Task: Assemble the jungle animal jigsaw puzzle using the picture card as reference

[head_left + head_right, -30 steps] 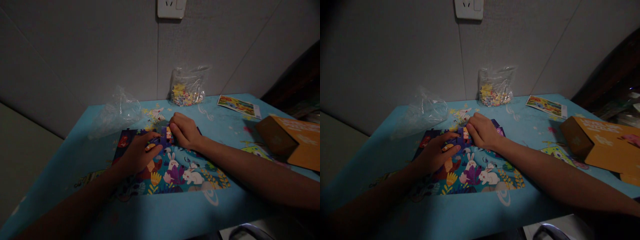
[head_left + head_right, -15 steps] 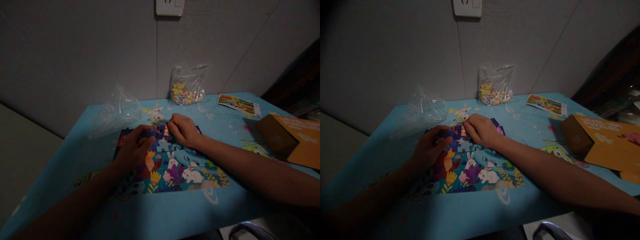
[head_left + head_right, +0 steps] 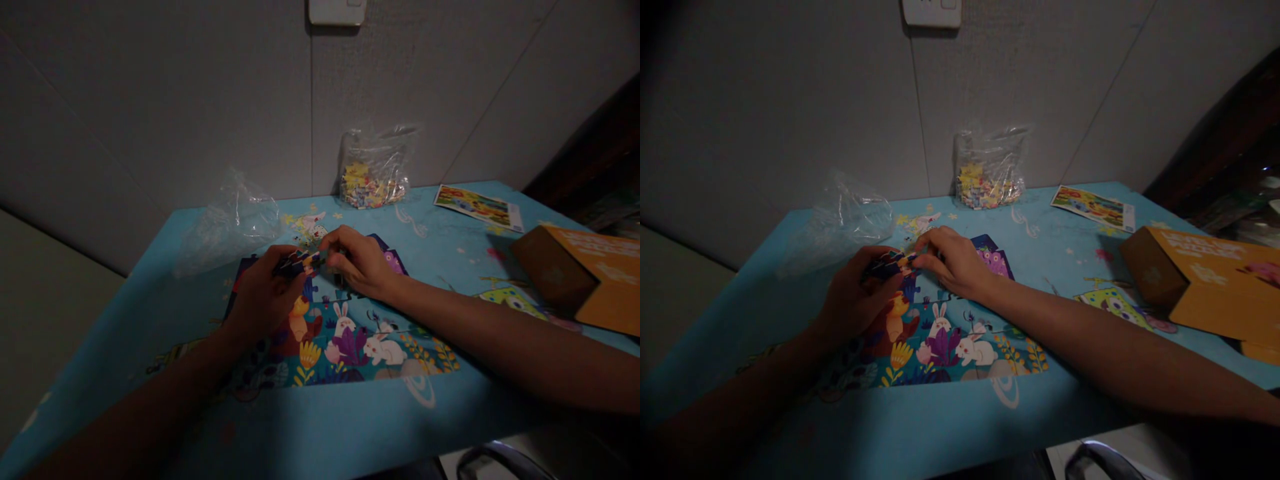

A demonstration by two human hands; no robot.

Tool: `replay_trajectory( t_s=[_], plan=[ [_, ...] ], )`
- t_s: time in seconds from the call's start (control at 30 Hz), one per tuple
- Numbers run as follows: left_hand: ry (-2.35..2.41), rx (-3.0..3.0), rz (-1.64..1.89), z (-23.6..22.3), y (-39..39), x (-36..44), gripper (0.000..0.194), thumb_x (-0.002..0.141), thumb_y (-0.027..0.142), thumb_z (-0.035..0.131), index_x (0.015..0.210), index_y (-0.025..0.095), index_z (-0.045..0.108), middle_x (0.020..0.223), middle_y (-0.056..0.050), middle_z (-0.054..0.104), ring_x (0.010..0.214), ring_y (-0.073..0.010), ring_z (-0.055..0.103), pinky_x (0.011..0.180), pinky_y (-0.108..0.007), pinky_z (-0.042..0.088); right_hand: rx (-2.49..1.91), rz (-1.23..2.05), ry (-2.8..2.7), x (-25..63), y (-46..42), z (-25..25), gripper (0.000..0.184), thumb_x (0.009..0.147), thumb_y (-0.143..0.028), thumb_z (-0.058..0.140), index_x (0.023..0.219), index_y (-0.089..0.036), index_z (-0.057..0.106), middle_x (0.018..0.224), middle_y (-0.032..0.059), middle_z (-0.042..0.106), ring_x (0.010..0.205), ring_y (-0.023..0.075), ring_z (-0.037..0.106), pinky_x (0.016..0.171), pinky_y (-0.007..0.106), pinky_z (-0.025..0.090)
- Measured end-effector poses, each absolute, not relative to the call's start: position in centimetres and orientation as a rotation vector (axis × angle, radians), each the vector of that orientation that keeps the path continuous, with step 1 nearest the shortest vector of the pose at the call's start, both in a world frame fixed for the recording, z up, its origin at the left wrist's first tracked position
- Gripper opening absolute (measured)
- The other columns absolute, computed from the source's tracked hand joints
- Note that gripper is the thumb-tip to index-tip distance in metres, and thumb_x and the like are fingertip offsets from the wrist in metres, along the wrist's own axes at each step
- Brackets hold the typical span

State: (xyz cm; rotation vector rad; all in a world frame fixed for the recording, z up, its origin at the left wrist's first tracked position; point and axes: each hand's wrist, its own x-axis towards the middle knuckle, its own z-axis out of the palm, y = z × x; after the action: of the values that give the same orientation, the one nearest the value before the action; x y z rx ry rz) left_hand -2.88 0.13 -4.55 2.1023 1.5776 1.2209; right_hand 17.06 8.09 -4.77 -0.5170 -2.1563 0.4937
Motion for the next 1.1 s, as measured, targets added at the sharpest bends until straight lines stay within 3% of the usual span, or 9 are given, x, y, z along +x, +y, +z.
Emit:
replay_trajectory(
  t_s=[0.2,0.33,0.43,0.57,0.67,0.8,0.93,1.1],
  plan=[
    [1.557,2.546,0.985,-5.2,0.5,-3.9,0.027,0.088,0.014,0.056,0.114,0.021,0.057,0.103,-0.006,0.067,0.096,-0.0211,0.065,0.085,-0.033,0.051,-0.472,0.617,-2.335,17.7,8.9,-5.2,0.047,0.088,-0.065,0.054,0.088,-0.018,0.059,0.077,0.0030,0.059,0.075,0.0174,0.052,0.068,0.028,0.040],
    [1.450,2.599,0.877,-5.8,0.7,-4.1,0.034,0.087,0.012,0.053,0.120,0.020,0.054,0.107,-0.008,0.067,0.101,-0.0234,0.063,0.091,-0.038,0.051,-0.249,0.536,-2.508,18.6,9.4,-5.1,0.039,0.101,-0.052,0.040,0.092,-0.018,0.059,0.084,0.0057,0.061,0.084,0.0186,0.053,0.077,0.032,0.042],
    [1.519,2.474,0.929,-5.7,0.7,-4.1,0.029,0.092,0.017,0.051,0.121,0.019,0.054,0.112,-0.009,0.068,0.104,-0.0231,0.064,0.093,-0.038,0.050,-0.189,0.451,-2.533,19.0,9.7,-5.1,0.037,0.104,-0.045,0.036,0.092,-0.018,0.057,0.081,0.0055,0.059,0.081,0.0179,0.052,0.076,0.031,0.042],
    [1.624,2.287,1.005,-5.3,0.7,-4.0,0.030,0.093,0.022,0.052,0.123,0.019,0.054,0.107,-0.007,0.070,0.096,-0.0204,0.067,0.087,-0.033,0.053,-0.390,0.273,-2.544,18.8,10.0,-5.3,0.043,0.096,-0.058,0.046,0.084,-0.018,0.057,0.074,0.0034,0.055,0.071,0.0168,0.051,0.065,0.027,0.039],
    [1.567,2.385,0.959,-5.5,0.7,-4.0,0.032,0.092,0.020,0.051,0.124,0.018,0.053,0.112,-0.009,0.069,0.103,-0.0228,0.065,0.092,-0.037,0.051,-0.507,0.218,-2.527,18.7,10.0,-5.3,0.048,0.094,-0.064,0.045,0.083,-0.019,0.056,0.072,0.0025,0.053,0.067,0.0165,0.049,0.062,0.027,0.037],
    [1.475,2.458,0.926,-5.7,0.7,-4.1,0.036,0.093,0.016,0.049,0.128,0.019,0.052,0.119,-0.010,0.067,0.110,-0.0239,0.063,0.097,-0.040,0.049,-0.315,0.391,-2.612,19.2,9.9,-4.9,0.035,0.103,-0.045,0.035,0.093,-0.018,0.053,0.081,0.0053,0.054,0.074,0.0180,0.050,0.069,0.031,0.042],
    [1.428,2.441,0.956,-5.5,0.8,-4.2,0.049,0.091,0.009,0.046,0.137,0.023,0.046,0.122,-0.009,0.063,0.111,-0.0214,0.061,0.097,-0.038,0.050,-0.112,0.519,-2.651,19.8,10.1,-4.4,0.013,0.095,-0.026,0.043,0.103,-0.017,0.050,0.091,0.0079,0.055,0.084,0.0203,0.050,0.075,0.035,0.043],
    [1.433,2.453,0.939,-5.2,0.7,-4.3,0.038,0.090,0.007,0.047,0.124,0.021,0.055,0.108,-0.007,0.064,0.100,-0.0194,0.063,0.088,-0.034,0.052,-0.245,0.470,-2.613,20.1,10.4,-4.9,0.015,0.092,-0.027,0.052,0.102,-0.017,0.049,0.091,0.0075,0.055,0.081,0.0194,0.052,0.071,0.033,0.044]
  ],
)
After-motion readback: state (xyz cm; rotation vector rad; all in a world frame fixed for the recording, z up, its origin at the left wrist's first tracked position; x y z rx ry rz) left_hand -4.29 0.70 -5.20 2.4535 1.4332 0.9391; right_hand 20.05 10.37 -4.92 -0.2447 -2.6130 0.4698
